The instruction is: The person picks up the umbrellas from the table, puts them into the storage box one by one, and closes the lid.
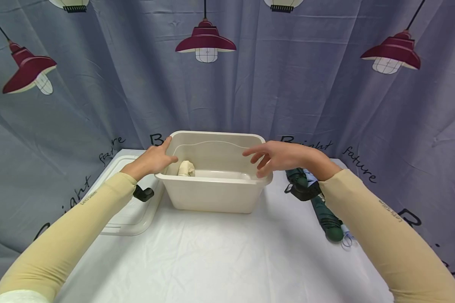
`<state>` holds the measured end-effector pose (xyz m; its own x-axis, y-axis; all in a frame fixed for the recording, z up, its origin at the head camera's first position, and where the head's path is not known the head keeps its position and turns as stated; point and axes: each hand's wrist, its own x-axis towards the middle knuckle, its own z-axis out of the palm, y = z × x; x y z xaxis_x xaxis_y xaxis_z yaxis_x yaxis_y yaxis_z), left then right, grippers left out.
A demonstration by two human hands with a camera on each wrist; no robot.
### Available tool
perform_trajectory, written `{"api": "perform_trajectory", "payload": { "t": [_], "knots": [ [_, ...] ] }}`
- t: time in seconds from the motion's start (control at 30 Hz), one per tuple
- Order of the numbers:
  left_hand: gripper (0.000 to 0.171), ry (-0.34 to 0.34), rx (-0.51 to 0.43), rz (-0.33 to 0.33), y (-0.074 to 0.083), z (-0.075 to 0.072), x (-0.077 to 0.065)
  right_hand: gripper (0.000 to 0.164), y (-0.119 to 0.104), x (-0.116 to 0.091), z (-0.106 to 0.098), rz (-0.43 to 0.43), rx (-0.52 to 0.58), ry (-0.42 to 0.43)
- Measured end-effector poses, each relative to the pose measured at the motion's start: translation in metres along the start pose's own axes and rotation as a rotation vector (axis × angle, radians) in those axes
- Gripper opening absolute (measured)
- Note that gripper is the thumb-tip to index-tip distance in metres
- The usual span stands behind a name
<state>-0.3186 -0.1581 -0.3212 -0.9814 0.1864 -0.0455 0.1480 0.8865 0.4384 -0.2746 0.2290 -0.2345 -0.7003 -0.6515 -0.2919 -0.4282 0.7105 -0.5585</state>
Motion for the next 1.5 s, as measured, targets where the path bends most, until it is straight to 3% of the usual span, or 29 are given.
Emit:
{"api": "perform_trajectory", "payload": {
  "t": [0.7, 1.5],
  "knots": [
    [0.090, -0.005, -0.012, -0.005, 0.001, -0.002, -0.001, 0.077, 0.029, -0.050, 0.001, 0.095, 0.013, 0.116],
    [0.090, -0.014, -0.013, -0.015, 0.000, 0.000, 0.002, 0.074, 0.083, -0.071, 0.022, 0.173, -0.004, 0.145]
  ]
}}
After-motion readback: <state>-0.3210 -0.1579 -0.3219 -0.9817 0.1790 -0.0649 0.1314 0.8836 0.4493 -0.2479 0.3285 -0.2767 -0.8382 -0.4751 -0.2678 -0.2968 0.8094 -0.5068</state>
